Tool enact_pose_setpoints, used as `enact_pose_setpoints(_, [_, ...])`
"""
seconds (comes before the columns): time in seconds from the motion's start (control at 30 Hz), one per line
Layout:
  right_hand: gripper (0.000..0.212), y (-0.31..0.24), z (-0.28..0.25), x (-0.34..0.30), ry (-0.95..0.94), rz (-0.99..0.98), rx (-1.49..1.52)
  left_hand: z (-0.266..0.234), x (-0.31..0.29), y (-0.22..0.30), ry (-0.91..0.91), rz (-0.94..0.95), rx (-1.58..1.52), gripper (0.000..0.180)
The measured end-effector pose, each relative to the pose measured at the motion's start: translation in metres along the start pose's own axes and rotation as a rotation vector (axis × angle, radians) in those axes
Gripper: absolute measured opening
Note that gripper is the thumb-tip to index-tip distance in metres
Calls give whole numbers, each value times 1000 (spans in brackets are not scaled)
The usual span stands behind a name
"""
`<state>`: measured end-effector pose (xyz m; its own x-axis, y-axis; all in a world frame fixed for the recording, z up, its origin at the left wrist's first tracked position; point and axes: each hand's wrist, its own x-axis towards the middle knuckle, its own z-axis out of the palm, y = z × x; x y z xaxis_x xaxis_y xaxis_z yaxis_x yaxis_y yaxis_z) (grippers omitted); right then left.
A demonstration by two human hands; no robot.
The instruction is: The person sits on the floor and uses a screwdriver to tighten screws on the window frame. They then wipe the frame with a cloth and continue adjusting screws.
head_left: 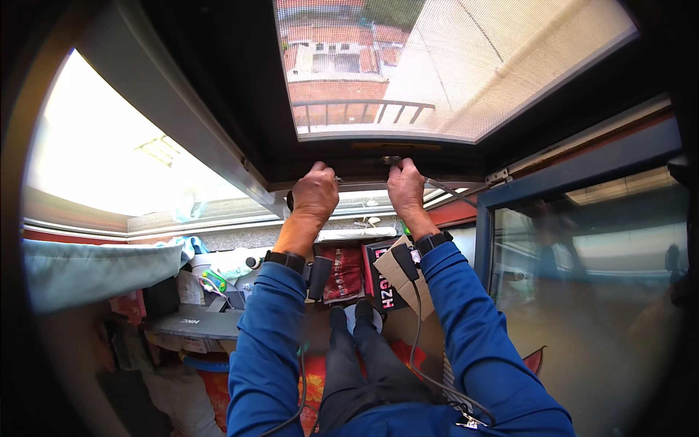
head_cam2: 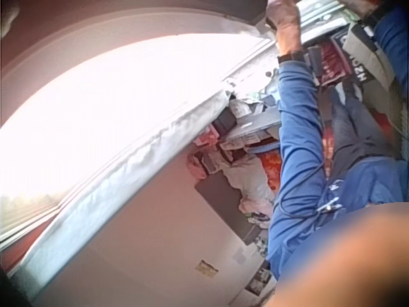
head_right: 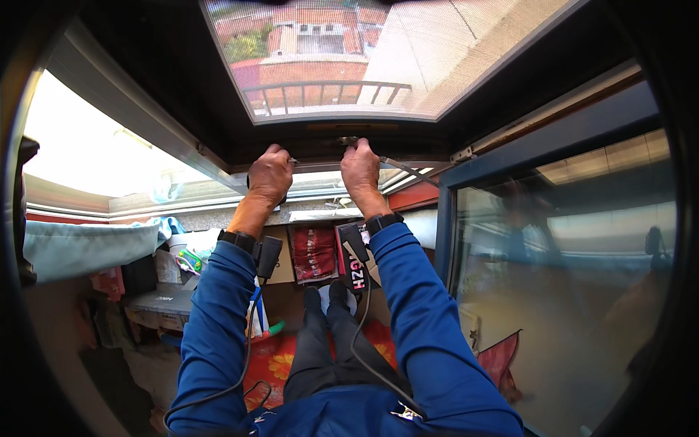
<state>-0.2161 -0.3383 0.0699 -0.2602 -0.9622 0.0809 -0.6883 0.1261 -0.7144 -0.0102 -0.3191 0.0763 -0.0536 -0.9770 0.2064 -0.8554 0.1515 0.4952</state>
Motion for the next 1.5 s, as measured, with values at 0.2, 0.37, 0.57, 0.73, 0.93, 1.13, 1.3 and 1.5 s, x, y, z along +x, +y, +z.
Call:
enact_pose_setpoints(0.2, [21,7,-15,-9,-11,-112,11,5,0,-5,42,36,7,12])
enact_pose_setpoints(0.37, [21,4,-13,1,-47,-90,-39,6,-1,-4,55,43,17,11])
enact_pose_setpoints(0.57, [21,-2,-14,13,-62,-28,-91,7,-4,-3,61,21,-18,10])
enact_pose_setpoints(0.73, [19,-18,-13,16,-111,-21,-219,8,-4,-4,40,0,-17,10])
enact_pose_setpoints(0.93, [17,-19,-32,11,-167,-104,-283,4,-1,0,44,-1,-16,10])
enact_pose_setpoints(1.13, [19,4,-42,-4,-121,-120,-127,8,-2,-7,53,38,-13,11])
enact_pose_setpoints(1.3, [19,11,-33,1,-71,-127,-102,8,-3,-5,77,17,-56,11])
enact_pose_setpoints(1.5, [21,10,-26,10,-107,-158,-113,5,-3,-3,62,5,-57,10])
